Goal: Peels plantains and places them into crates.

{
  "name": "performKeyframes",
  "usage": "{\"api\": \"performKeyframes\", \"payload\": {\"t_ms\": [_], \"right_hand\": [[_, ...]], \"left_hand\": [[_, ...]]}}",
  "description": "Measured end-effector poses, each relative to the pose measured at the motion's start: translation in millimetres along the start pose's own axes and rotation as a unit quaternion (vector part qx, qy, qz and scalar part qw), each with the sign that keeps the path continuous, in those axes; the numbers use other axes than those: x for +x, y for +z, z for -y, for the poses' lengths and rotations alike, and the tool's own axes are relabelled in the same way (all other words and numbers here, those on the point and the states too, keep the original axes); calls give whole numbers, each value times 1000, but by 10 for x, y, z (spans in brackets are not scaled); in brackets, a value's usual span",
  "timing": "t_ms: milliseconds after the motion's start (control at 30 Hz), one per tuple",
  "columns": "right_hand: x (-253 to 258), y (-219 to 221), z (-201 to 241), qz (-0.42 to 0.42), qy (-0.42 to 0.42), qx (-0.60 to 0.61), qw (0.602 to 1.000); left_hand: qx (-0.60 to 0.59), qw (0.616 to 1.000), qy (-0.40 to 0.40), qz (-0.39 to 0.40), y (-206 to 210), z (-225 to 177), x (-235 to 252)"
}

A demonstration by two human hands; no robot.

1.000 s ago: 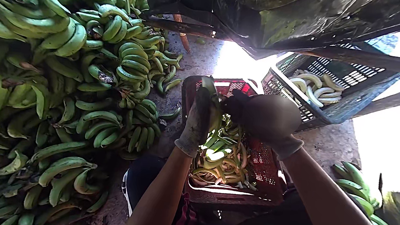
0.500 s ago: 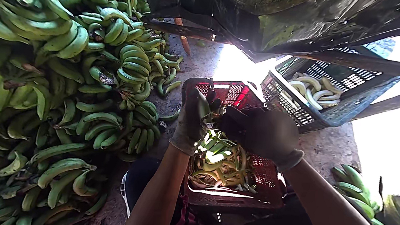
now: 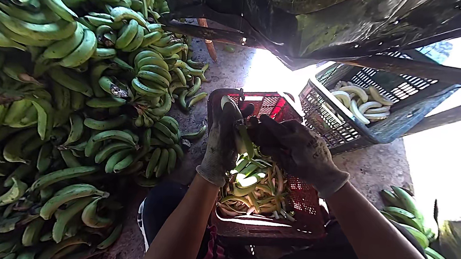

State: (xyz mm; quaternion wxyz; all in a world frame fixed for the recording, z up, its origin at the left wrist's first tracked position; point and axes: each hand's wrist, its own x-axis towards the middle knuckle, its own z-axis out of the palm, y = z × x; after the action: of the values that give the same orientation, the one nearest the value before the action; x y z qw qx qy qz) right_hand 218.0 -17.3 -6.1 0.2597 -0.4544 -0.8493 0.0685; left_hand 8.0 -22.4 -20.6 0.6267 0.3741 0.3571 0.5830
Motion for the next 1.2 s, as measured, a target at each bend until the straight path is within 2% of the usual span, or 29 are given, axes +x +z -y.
{"api": "performKeyframes", "payload": {"t_ms": [133, 267, 333, 400, 467, 567, 667, 700, 767, 867, 933, 1000, 1067, 1133, 1200], "right_hand": [[18, 77, 39, 3, 36, -18, 999], [116, -77, -10, 47, 171, 93, 980], [142, -126, -103, 72, 234, 169, 955], [137, -105, -223, 91, 256, 204, 940], [92, -104, -227, 75, 214, 183, 957], [-20, -124, -161, 64, 64, 94, 991], [-145, -101, -190, 40, -90, 13, 995], [-156, -100, -177, 31, -119, -6, 992], [-155, -111, -124, 24, -121, -23, 992], [-125, -133, -97, 22, -50, -4, 999], [-58, -178, -175, 22, 36, 32, 999], [34, -246, -405, 56, 147, 101, 982], [57, -229, -567, 31, 217, 202, 955], [82, -195, -395, 16, 253, 303, 919], [116, -48, -125, 30, 240, 300, 923]], "left_hand": [[152, 987, 7, -57, -13, 3, -37], [247, 969, -6, 13, 56, 28, -45], [242, 966, -59, 62, 124, -4, -34], [166, 975, -123, 83, 121, -10, -19], [87, 982, -152, 69, 22, 8, 38], [54, 991, -123, 8, -80, -41, 94], [28, 994, -104, -27, -130, -94, 112], [13, 993, -109, -32, -122, -124, 111], [11, 994, -105, -29, -94, -140, 69], [145, 988, -44, 3, -53, -92, -93], [248, 968, -10, 40, 1, -128, -185], [303, 952, -14, 41, 37, -186, -235], [326, 945, -14, 22, -54, -138, -219], [295, 955, -30, -1, -98, -18, -168], [237, 970, -45, 20, 12, 85, -110]]}}
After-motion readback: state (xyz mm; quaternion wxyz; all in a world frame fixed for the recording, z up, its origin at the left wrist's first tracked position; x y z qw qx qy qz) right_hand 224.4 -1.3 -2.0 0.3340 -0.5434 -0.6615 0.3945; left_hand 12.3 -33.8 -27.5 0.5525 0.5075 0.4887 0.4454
